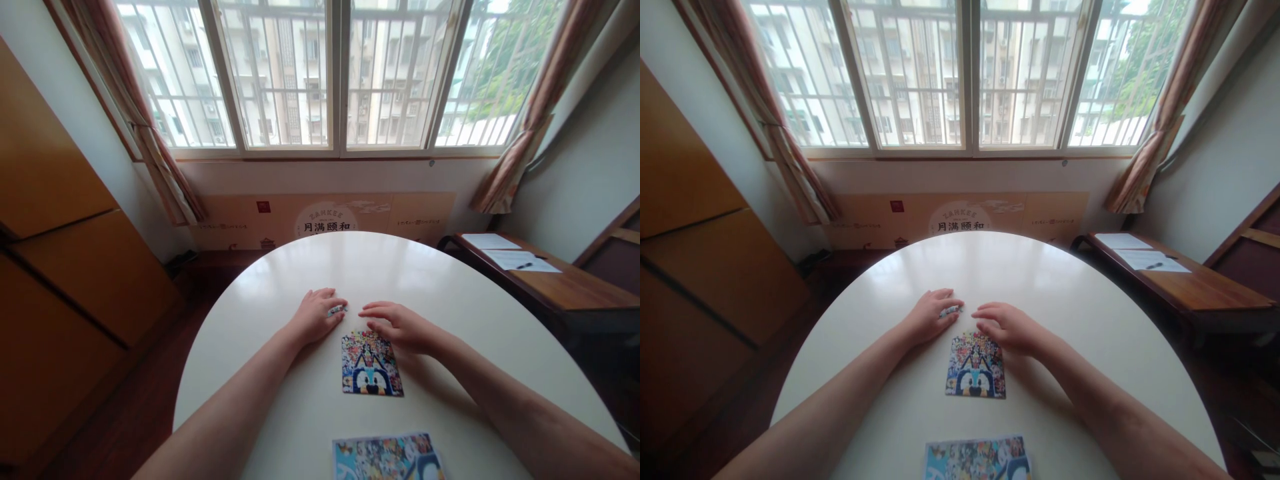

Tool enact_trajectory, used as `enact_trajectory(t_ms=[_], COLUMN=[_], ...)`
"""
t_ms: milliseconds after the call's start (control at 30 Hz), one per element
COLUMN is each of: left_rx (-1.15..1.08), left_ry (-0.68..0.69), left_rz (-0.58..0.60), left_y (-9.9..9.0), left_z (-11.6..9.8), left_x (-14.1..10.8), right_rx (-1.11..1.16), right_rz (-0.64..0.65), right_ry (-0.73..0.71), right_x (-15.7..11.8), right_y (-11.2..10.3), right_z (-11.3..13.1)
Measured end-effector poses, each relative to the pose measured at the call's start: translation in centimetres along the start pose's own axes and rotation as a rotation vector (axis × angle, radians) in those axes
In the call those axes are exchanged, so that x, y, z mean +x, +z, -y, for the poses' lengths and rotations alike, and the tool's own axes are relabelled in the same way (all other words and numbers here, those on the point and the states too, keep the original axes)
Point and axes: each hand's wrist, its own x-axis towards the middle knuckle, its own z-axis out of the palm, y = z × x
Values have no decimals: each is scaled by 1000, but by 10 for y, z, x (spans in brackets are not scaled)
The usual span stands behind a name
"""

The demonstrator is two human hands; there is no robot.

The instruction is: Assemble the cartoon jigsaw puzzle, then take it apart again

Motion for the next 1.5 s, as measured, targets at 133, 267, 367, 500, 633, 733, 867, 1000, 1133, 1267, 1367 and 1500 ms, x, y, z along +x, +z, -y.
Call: enact_trajectory(t_ms=[133,267,367,500,633,733,867,1000,1133,1267,1367,1500], left_rx=[-58,-83,-74,-76,-124,-167,-173,-165,-167,-143,-117,-99], left_ry=[29,77,70,47,37,71,87,80,105,161,154,132], left_rz=[-85,-102,-98,-61,-63,-85,-109,-124,-150,-179,-191,-193], left_y=[-1,-2,-2,-2,-2,-3,-1,2,3,0,-1,-2], left_z=[1,4,3,2,2,4,5,6,5,2,-1,0], left_x=[0,0,0,-1,1,2,2,1,0,-1,-1,0], right_rx=[-99,-173,-196,-194,-196,-200,-193,-194,-198,-200,-200,-201], right_rz=[72,134,172,190,215,221,211,212,213,216,212,209], right_ry=[-80,-70,-37,-39,-63,-70,-86,-92,-90,-86,-83,-88], right_x=[-11,-17,-21,-24,-23,-22,-21,-21,-21,-20,-20,-20], right_y=[-12,-27,-34,-34,-31,-28,-26,-27,-27,-27,-26,-26], right_z=[23,40,44,46,47,46,44,44,46,47,47,47])
